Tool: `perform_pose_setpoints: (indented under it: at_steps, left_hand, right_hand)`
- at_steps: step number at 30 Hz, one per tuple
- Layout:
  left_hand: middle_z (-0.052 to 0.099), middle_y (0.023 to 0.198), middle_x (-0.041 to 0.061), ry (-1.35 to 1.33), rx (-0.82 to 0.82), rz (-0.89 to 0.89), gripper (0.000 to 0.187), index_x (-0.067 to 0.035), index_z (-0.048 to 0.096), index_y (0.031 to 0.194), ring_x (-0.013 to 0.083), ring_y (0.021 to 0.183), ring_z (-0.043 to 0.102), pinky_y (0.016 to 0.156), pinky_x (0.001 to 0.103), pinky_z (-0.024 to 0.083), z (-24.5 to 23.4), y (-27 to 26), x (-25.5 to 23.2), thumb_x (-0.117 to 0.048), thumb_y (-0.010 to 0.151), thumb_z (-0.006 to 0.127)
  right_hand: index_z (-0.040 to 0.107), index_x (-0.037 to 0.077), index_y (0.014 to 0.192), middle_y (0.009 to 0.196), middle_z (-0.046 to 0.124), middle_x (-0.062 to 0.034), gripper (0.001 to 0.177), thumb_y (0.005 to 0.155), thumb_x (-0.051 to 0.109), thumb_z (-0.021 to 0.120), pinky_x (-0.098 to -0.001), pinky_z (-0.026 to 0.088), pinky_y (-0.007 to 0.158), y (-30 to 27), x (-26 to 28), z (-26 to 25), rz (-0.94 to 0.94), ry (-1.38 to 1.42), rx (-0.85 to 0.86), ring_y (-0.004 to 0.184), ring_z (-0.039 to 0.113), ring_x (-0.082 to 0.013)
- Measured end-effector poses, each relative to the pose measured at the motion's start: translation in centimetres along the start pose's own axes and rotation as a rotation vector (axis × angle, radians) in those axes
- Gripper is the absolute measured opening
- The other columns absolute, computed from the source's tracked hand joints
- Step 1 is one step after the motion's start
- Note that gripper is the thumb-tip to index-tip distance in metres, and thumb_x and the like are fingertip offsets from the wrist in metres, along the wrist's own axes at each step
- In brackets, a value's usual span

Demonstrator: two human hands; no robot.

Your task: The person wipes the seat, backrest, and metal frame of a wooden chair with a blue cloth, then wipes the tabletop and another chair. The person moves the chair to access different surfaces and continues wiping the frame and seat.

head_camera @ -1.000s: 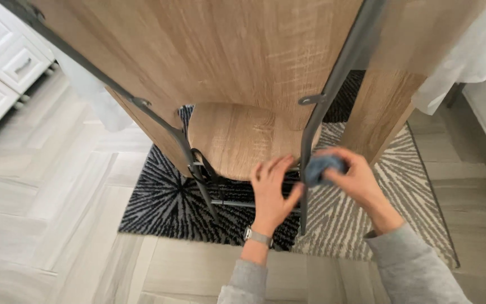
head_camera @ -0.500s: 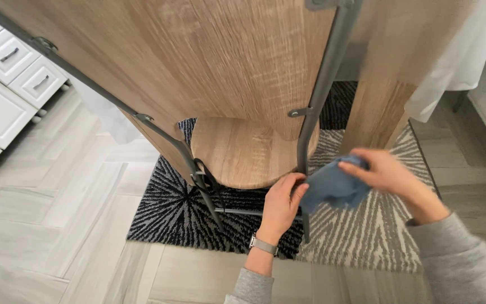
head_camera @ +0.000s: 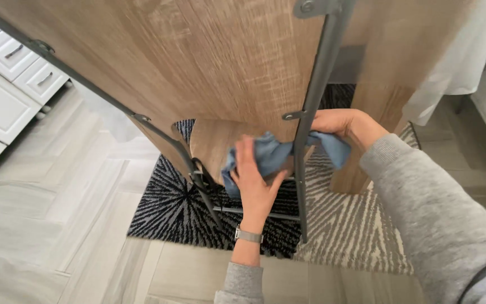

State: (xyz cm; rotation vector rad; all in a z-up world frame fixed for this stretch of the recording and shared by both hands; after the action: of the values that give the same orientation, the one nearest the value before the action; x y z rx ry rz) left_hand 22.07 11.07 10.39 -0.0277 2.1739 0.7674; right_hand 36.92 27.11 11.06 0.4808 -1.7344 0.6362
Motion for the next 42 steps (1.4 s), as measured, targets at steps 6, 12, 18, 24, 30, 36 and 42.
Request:
perform_pose_setpoints:
  at_steps: [6,12,18,24,30,36,42]
  left_hand:
    - [0.065,0.099,0.009,0.080,0.037,-0.030,0.028,-0.011,0.063,0.118,0.0339,0.093,0.071,0.082,0.045,0.057,2.8,-2.3,5.1,-0.019,0.093,0.073]
    - [0.076,0.101,0.017,0.167,0.169,-0.026,0.042,-0.006,0.065,0.122,0.0333,0.091,0.077,0.073,0.042,0.063,7.0,-6.6,6.5,-0.039,0.097,0.072]
    - [0.076,0.088,0.016,0.001,-0.008,-0.247,0.026,-0.001,0.073,0.114,0.0302,0.081,0.077,0.068,0.040,0.063,6.8,-6.2,6.0,-0.020,0.096,0.075]
    - [0.070,0.080,0.012,-0.168,-0.193,-0.291,0.026,-0.010,0.077,0.106,0.0281,0.078,0.071,0.068,0.039,0.055,6.1,-6.7,5.8,-0.027,0.087,0.084]
    - [0.063,0.088,0.019,-0.130,-0.066,-0.073,0.016,-0.005,0.069,0.101,0.0444,0.086,0.066,0.068,0.052,0.056,8.1,-8.0,8.6,-0.008,0.086,0.075]
    - [0.069,0.108,0.015,-0.096,0.029,-0.107,0.019,-0.005,0.069,0.109,0.0406,0.099,0.070,0.079,0.044,0.061,10.2,-11.3,10.8,-0.005,0.090,0.072]
    - [0.064,0.083,0.009,-0.247,-0.038,-0.196,0.009,-0.010,0.072,0.105,0.0318,0.082,0.072,0.072,0.033,0.057,6.9,-9.2,8.4,-0.014,0.097,0.073]
  right_hand:
    - [0.057,0.020,0.150,0.156,0.053,-0.0063,0.071,0.086,0.037,0.082,-0.0593,0.036,0.117,2.2,-2.4,-0.5,-0.052,-0.450,0.218,0.141,0.049,-0.0376]
    - [0.065,0.008,0.137,0.136,0.072,-0.0123,0.057,0.083,0.009,0.083,-0.0524,0.042,0.113,-0.1,-7.5,0.1,-0.250,-0.404,0.274,0.132,0.061,-0.0292]
    - [0.072,0.005,0.110,0.099,0.078,-0.0031,0.036,0.078,0.003,0.088,-0.0324,0.052,0.094,-1.8,-16.7,-0.2,-0.279,0.010,-0.218,0.095,0.063,-0.0109]
    - [0.071,0.005,0.110,0.085,0.078,-0.0015,0.028,0.084,0.003,0.083,-0.0229,0.058,0.075,-3.1,-21.7,1.0,-0.282,0.343,-0.365,0.077,0.071,-0.0075]
    - [0.072,0.007,0.108,0.091,0.077,-0.0040,0.037,0.076,0.000,0.088,-0.0266,0.057,0.083,-2.3,-18.4,-2.8,-0.307,0.236,-0.517,0.084,0.071,-0.0102]
    - [0.077,0.014,0.117,0.113,0.078,-0.0021,0.039,0.079,0.016,0.087,-0.0373,0.048,0.107,-0.9,-11.8,0.2,-0.386,-0.307,-0.305,0.114,0.066,-0.0132]
    - [0.073,0.009,0.113,0.084,0.074,0.0016,0.035,0.081,0.008,0.087,-0.0208,0.059,0.066,-4.8,-20.4,3.5,-0.233,0.386,-0.626,0.072,0.071,-0.0084]
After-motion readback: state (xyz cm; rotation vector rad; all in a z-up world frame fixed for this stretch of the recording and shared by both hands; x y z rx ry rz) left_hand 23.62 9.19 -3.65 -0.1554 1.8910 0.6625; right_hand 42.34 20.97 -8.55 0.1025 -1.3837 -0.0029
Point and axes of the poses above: each hand's wrist, its own y-axis towards the middle knuckle, its own z-axis out of the palm, x = y × z, the point moved 8 cm from there along y, towards the middle knuckle
